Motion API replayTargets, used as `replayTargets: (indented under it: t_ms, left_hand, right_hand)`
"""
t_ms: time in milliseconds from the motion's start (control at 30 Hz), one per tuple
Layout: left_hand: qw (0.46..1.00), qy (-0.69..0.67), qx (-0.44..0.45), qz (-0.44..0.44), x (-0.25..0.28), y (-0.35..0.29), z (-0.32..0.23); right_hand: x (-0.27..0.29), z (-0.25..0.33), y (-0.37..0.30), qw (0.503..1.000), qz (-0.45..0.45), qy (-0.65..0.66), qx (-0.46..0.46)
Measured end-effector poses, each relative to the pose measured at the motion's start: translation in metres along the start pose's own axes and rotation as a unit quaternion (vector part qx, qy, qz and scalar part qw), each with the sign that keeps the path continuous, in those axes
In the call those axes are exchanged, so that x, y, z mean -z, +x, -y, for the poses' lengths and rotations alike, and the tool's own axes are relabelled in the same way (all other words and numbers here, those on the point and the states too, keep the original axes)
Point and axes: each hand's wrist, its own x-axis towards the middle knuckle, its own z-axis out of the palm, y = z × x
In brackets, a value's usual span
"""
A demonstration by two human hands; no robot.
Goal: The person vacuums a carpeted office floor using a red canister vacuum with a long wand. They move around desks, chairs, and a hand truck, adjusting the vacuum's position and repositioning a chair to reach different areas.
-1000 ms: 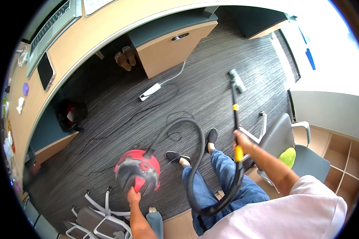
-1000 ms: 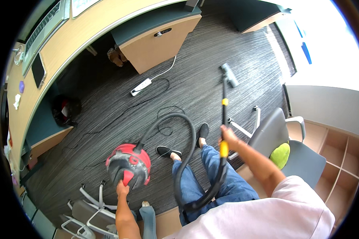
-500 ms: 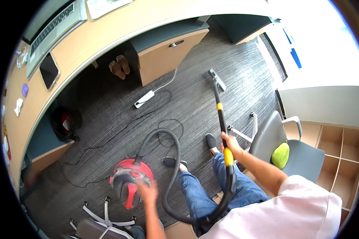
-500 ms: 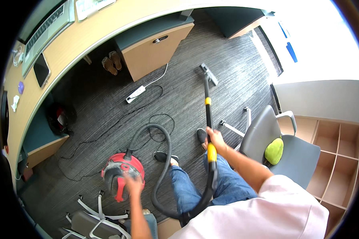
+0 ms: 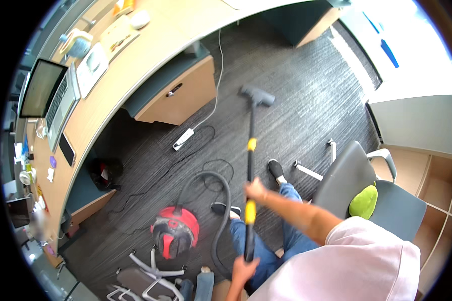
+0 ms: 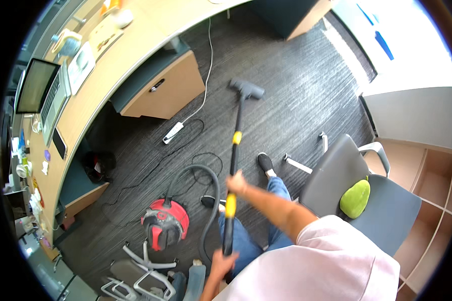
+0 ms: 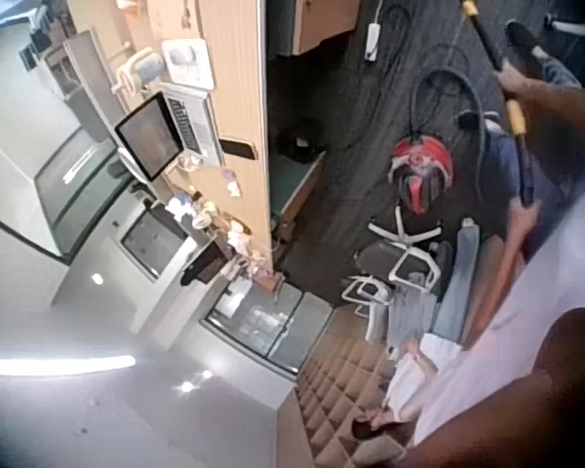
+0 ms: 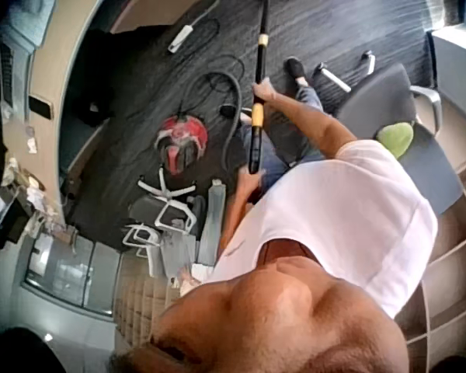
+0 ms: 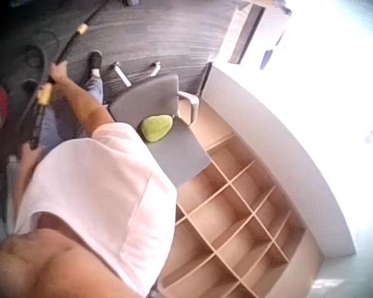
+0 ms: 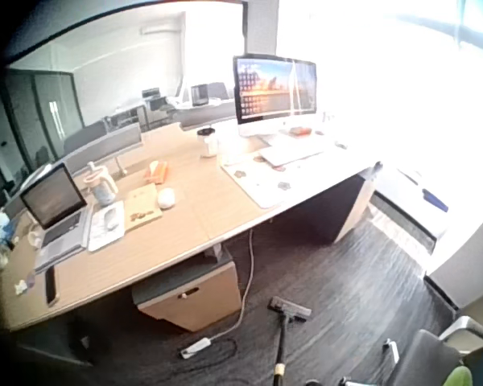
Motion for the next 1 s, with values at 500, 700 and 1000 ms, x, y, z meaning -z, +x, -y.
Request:
replayTargets:
  t_ms: [500, 700, 1000]
  left_hand:
    - [0.948, -0.157, -0.244, -0.129, -0.139, 0.027, -0.275]
    - [0.963, -0.163, -0.162, -0.142, -0.145, 0.021, -0.205]
    - [0.982, 0.028, 0.111, -0.152, -0.169, -0.204, -0.030]
  right_hand:
    - [0.267, 0.169, 0.154, 0.940, 0.202, 0.274, 0.040]
    - [0.151, 0.066, 0.168, 0.979, 0.176, 0.079, 0.071]
    - [0.132, -0.030, -0.180, 0.894, 0.396, 0.187, -0.095]
